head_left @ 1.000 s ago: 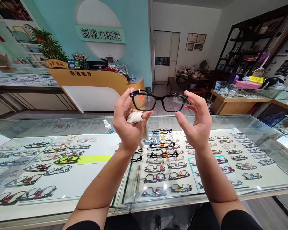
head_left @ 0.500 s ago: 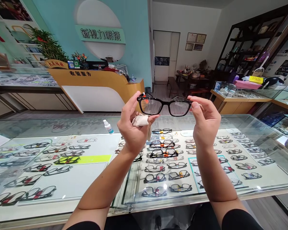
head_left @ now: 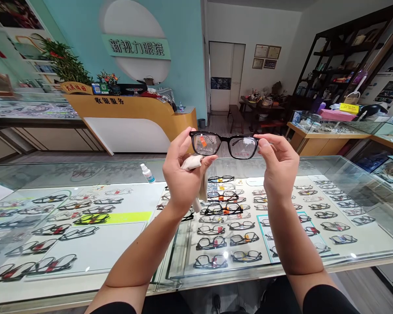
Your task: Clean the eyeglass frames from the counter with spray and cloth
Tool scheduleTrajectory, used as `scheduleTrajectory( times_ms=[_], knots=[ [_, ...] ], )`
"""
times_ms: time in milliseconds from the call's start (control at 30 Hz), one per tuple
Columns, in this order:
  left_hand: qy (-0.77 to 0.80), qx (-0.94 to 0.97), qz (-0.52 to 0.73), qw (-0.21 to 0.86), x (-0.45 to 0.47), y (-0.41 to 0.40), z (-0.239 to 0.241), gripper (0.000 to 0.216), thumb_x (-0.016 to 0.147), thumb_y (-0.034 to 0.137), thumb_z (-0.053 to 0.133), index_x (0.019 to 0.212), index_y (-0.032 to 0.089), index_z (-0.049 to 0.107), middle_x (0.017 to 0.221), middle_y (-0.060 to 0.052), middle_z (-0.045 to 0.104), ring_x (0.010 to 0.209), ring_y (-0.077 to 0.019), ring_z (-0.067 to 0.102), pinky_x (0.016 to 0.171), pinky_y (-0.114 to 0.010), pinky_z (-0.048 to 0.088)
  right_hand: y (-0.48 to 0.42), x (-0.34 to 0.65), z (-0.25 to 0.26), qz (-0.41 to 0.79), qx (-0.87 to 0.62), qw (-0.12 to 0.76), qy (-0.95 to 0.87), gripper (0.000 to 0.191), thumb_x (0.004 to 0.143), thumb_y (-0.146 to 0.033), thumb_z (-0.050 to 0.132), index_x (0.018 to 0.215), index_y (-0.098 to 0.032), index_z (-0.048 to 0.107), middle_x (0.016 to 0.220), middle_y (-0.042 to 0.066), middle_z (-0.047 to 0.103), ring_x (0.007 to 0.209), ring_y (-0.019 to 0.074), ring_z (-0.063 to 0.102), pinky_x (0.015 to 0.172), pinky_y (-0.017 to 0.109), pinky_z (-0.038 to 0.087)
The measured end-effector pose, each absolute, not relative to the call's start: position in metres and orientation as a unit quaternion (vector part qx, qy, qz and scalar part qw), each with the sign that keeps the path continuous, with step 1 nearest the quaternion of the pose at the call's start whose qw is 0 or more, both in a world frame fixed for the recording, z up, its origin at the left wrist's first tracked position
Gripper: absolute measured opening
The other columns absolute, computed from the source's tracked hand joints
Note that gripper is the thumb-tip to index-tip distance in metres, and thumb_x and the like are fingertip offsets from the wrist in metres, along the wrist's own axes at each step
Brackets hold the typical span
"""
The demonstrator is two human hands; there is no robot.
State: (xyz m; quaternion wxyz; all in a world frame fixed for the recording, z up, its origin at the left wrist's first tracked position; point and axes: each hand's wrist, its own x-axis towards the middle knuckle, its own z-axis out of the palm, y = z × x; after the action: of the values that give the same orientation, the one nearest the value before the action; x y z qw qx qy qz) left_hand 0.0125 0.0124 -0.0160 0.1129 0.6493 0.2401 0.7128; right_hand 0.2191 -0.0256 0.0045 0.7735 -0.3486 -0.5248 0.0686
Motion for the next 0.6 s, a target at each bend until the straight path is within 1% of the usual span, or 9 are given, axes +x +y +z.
scheduleTrajectory(
  times_ms=[100,167,267,367,433,500,600],
  knots=[
    [0.242,0.65,0.713,0.099,0.0126,0.0126,-0.0155,0.086,0.081,0.067,0.092,0.153,0.03,0.064,0.152,-0.017,0.072,0.074,-0.0147,0.074,0.063,-0.029,0.065,-0.0247,0.2196,0.0033,0.049,-0.341,0.772,-0.534,0.014,0.099,-0.04,0.078,0.102,-0.027,0.082,0.101,0.002,0.083,0.085,0.0173,0.075,0.073,0.033,0.061],
    [0.228,0.648,0.722,0.08,0.0125,0.0142,-0.0162,0.087,0.08,0.069,0.091,0.153,0.03,0.062,0.156,-0.018,0.069,0.083,-0.0175,0.077,0.066,-0.03,0.067,-0.0243,0.2195,0.0028,0.027,-0.326,0.77,-0.548,0.012,0.1,-0.039,0.075,0.104,-0.028,0.08,0.104,0.003,0.083,0.095,0.0203,0.079,0.078,0.036,0.064],
    [0.207,0.646,0.732,0.062,0.0124,0.0162,-0.0174,0.089,0.081,0.069,0.09,0.154,0.03,0.06,0.159,-0.02,0.066,0.107,-0.0272,0.081,0.08,-0.037,0.071,-0.0245,0.2184,0.003,0.002,-0.299,0.771,-0.562,0.011,0.102,-0.039,0.073,0.104,-0.029,0.078,0.107,0.004,0.082,0.108,0.0248,0.081,0.087,0.042,0.067],
    [0.199,0.649,0.732,0.063,0.0129,0.0166,-0.0176,0.087,0.082,0.069,0.089,0.155,0.032,0.058,0.16,-0.02,0.065,0.123,-0.0337,0.079,0.092,-0.045,0.072,-0.0254,0.2169,0.0042,-0.007,-0.287,0.781,-0.555,0.011,0.1,-0.039,0.075,0.102,-0.029,0.078,0.105,0.005,0.081,0.109,0.0261,0.08,0.087,0.044,0.067],
    [0.193,0.649,0.733,0.065,0.0136,0.0165,-0.0174,0.087,0.081,0.07,0.089,0.154,0.033,0.059,0.16,-0.02,0.065,0.129,-0.0353,0.077,0.095,-0.048,0.072,-0.0259,0.2163,0.005,-0.007,-0.274,0.788,-0.551,0.009,0.099,-0.038,0.077,0.101,-0.029,0.079,0.104,0.004,0.081,0.108,0.0258,0.08,0.086,0.043,0.067],
    [0.186,0.649,0.734,0.07,0.0143,0.0165,-0.0173,0.087,0.08,0.07,0.089,0.153,0.033,0.059,0.159,-0.019,0.066,0.132,-0.0357,0.075,0.097,-0.048,0.072,-0.0261,0.2163,0.0054,-0.004,-0.262,0.793,-0.55,0.007,0.097,-0.036,0.078,0.1,-0.03,0.079,0.102,0.003,0.08,0.107,0.0251,0.08,0.086,0.043,0.066],
    [0.181,0.649,0.735,0.083,0.0152,0.0174,-0.0181,0.088,0.08,0.071,0.09,0.153,0.033,0.06,0.159,-0.019,0.066,0.127,-0.0341,0.077,0.093,-0.044,0.072,-0.0258,0.2169,0.0053,0.008,-0.274,0.79,-0.548,0.007,0.098,-0.036,0.078,0.1,-0.029,0.079,0.103,0.003,0.081,0.106,0.0246,0.08,0.087,0.042,0.066]
  ],
)
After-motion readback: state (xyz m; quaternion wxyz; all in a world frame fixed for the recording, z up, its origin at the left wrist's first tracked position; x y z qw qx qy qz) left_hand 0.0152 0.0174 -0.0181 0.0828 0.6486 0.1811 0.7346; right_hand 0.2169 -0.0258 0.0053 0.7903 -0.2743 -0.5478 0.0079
